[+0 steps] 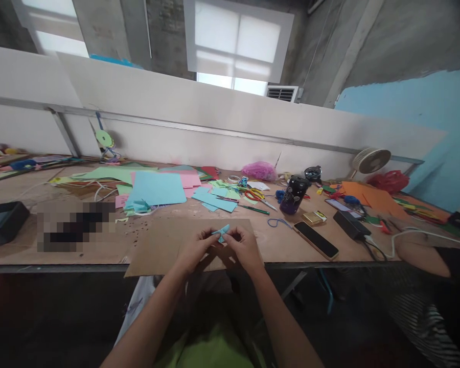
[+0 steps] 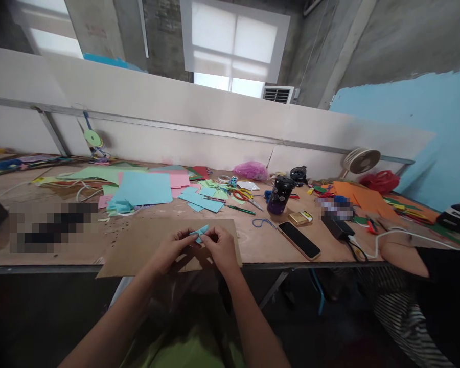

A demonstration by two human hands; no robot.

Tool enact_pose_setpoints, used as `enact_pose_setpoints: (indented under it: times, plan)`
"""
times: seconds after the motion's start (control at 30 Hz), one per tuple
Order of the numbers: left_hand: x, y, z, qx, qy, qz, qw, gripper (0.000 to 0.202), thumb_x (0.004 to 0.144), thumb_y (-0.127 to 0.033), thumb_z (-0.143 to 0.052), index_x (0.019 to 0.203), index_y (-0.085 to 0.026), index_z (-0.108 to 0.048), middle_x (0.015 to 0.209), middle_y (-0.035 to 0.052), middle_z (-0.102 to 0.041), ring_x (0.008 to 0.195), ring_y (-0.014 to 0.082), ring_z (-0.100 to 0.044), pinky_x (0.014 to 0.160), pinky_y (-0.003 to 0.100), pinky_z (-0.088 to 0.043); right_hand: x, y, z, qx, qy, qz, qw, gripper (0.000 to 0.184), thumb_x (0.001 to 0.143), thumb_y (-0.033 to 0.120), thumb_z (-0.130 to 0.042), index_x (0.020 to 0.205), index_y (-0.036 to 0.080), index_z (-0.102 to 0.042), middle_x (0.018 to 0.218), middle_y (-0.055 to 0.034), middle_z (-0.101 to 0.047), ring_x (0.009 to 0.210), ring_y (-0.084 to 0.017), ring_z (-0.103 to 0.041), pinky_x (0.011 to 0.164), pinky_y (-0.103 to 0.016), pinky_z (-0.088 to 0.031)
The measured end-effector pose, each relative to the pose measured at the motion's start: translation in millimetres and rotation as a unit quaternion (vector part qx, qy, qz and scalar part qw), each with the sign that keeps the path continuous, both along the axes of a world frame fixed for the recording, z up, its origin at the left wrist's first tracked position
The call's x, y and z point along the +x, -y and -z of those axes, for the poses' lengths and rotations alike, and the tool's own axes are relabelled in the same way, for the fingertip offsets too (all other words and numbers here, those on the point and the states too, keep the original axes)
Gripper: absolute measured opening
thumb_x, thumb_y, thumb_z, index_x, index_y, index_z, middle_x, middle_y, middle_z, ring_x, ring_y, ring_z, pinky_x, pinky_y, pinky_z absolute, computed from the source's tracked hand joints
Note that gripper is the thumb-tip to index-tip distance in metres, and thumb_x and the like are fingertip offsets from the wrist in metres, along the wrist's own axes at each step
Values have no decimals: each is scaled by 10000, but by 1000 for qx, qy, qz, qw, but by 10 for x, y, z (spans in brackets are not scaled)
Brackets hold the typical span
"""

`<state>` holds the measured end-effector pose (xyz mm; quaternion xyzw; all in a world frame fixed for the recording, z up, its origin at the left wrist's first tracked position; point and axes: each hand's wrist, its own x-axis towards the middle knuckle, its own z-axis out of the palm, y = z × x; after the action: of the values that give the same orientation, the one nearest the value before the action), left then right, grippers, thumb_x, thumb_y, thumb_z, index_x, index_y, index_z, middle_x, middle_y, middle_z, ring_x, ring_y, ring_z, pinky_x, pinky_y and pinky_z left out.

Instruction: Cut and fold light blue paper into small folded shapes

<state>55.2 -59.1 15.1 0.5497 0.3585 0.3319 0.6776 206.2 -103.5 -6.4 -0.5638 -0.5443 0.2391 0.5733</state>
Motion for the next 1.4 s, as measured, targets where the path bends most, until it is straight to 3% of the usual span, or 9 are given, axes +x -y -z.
enact_pose_setpoints:
  times: [0.37, 0.97, 1.17, 1.4]
  plan:
    - [11, 47, -30, -25, 2, -9, 1000, 215, 691, -376, -720, 786, -202, -638, 649, -13, -625, 615, 114, -556, 526, 166, -338, 36, -14, 13, 6, 5, -19, 1000, 118, 766, 283, -640, 710, 181, -620, 694, -7, -614, 673, -159, -563, 589, -245, -425]
    - [16, 64, -61, -32, -13, 0, 999, 218, 701, -374, -719, 787, -191, -640, 644, -17, -623, 643, 110, -579, 573, 162, -376, 43, 3, -10, 14, 15, -22, 1000, 101, 748, 245, -656, 685, 175, -621, 689, 8, -583, 670, -147, -536, 606, -244, -397]
    - [3, 60, -44, -20, -15, 11, 1000, 205, 719, -375, -700, 797, -197, -636, 649, -17, -628, 636, 116, -588, 533, 161, -355, 44, 8, -22, 16, 24, -24, 999, 110, 747, 246, -652, 669, 175, -621, 684, 8, -580, 666, -148, -532, 599, -248, -387]
    - [10, 15, -1, 29, -16, 7, 999, 263, 719, -440, -695, 773, -185, -655, 654, 2, -641, 655, 153, -619, 589, 219, -438, 29, 23, -39, 10, 36, -18, 999, 115, 749, 238, -644, 659, 177, -607, 682, 10, -575, 659, -145, -528, 595, -247, -386]
